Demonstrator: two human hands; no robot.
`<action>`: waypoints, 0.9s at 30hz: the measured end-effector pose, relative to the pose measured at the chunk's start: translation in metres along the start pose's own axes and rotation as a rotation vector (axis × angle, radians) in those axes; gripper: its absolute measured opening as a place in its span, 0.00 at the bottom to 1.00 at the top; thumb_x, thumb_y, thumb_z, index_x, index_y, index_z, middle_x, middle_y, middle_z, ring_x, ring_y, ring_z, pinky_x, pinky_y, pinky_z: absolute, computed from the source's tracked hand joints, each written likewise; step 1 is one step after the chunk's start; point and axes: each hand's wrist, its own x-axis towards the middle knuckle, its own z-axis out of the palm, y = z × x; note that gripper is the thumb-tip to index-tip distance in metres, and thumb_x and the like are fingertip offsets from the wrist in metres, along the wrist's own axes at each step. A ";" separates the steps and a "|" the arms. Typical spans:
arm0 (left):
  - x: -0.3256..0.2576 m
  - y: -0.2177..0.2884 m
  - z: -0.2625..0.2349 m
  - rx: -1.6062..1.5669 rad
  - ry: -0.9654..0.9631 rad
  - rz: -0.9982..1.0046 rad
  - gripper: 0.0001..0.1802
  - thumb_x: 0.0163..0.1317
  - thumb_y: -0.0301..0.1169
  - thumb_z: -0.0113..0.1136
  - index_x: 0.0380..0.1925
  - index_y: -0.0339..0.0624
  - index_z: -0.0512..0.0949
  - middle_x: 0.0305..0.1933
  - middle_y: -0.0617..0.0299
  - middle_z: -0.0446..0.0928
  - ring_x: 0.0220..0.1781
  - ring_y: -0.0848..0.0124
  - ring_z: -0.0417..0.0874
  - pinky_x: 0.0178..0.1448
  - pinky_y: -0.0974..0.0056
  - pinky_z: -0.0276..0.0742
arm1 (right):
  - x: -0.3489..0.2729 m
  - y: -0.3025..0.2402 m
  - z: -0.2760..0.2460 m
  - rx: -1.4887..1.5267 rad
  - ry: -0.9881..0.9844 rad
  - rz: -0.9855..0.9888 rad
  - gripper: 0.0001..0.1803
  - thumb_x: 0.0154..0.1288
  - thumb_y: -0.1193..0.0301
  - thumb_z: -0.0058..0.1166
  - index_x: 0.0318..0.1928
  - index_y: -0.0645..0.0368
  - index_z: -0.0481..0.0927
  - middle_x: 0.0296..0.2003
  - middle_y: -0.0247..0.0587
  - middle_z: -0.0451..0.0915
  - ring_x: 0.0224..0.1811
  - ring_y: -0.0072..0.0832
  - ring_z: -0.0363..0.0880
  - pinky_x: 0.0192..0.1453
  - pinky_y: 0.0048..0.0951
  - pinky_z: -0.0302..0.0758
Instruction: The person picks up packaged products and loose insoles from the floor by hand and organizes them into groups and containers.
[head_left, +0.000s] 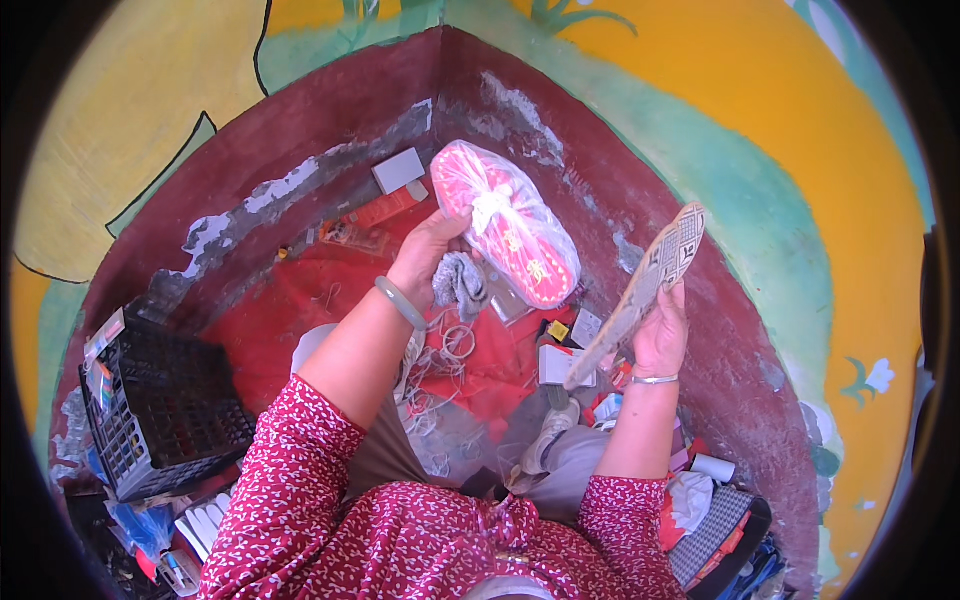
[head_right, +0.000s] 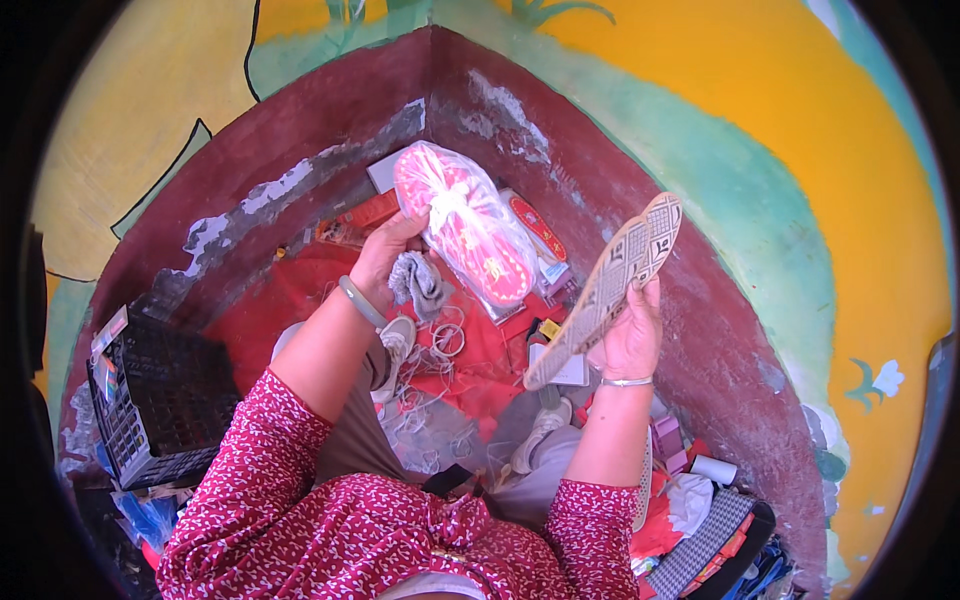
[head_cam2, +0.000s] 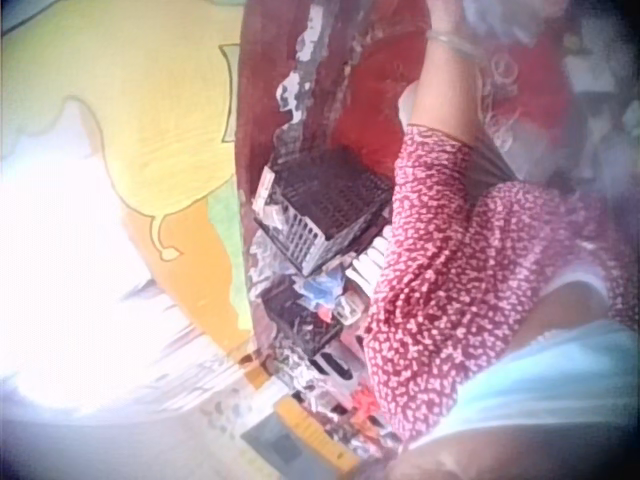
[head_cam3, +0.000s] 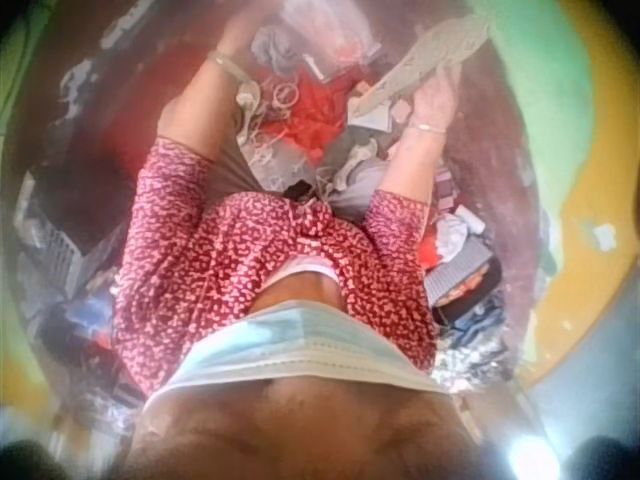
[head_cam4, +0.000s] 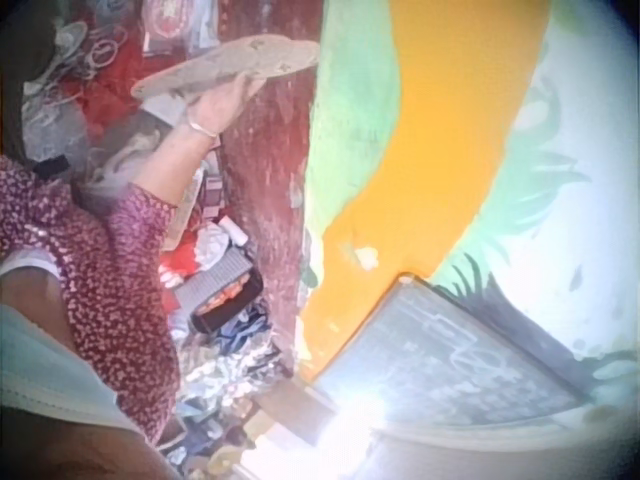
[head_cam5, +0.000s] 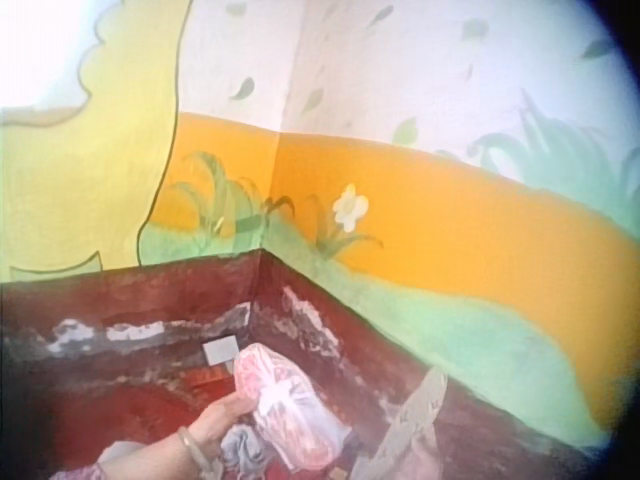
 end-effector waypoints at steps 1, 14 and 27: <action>0.001 0.002 -0.002 0.013 0.042 0.015 0.12 0.61 0.34 0.53 0.41 0.40 0.72 0.31 0.61 0.78 0.23 0.76 0.75 0.27 0.73 0.74 | 0.001 -0.001 -0.006 -0.046 -0.001 -0.011 0.24 0.64 0.72 0.45 0.60 0.58 0.61 0.42 0.37 0.74 0.38 0.27 0.75 0.37 0.28 0.75; 0.008 -0.017 -0.008 0.159 0.031 0.071 0.11 0.62 0.34 0.53 0.39 0.38 0.75 0.34 0.62 0.79 0.31 0.75 0.80 0.38 0.69 0.76 | -0.001 0.094 -0.096 -0.239 0.156 0.784 0.25 0.63 0.46 0.41 0.38 0.57 0.74 0.09 0.30 0.59 0.07 0.21 0.58 0.12 0.25 0.58; -0.002 -0.019 -0.016 0.379 -0.037 -0.038 0.11 0.57 0.26 0.59 0.40 0.35 0.76 0.36 0.61 0.79 0.35 0.74 0.80 0.43 0.69 0.76 | 0.022 0.077 -0.033 -0.790 0.251 0.179 0.33 0.59 0.59 0.55 0.59 0.64 0.62 0.55 0.51 0.68 0.58 0.31 0.67 0.59 0.31 0.65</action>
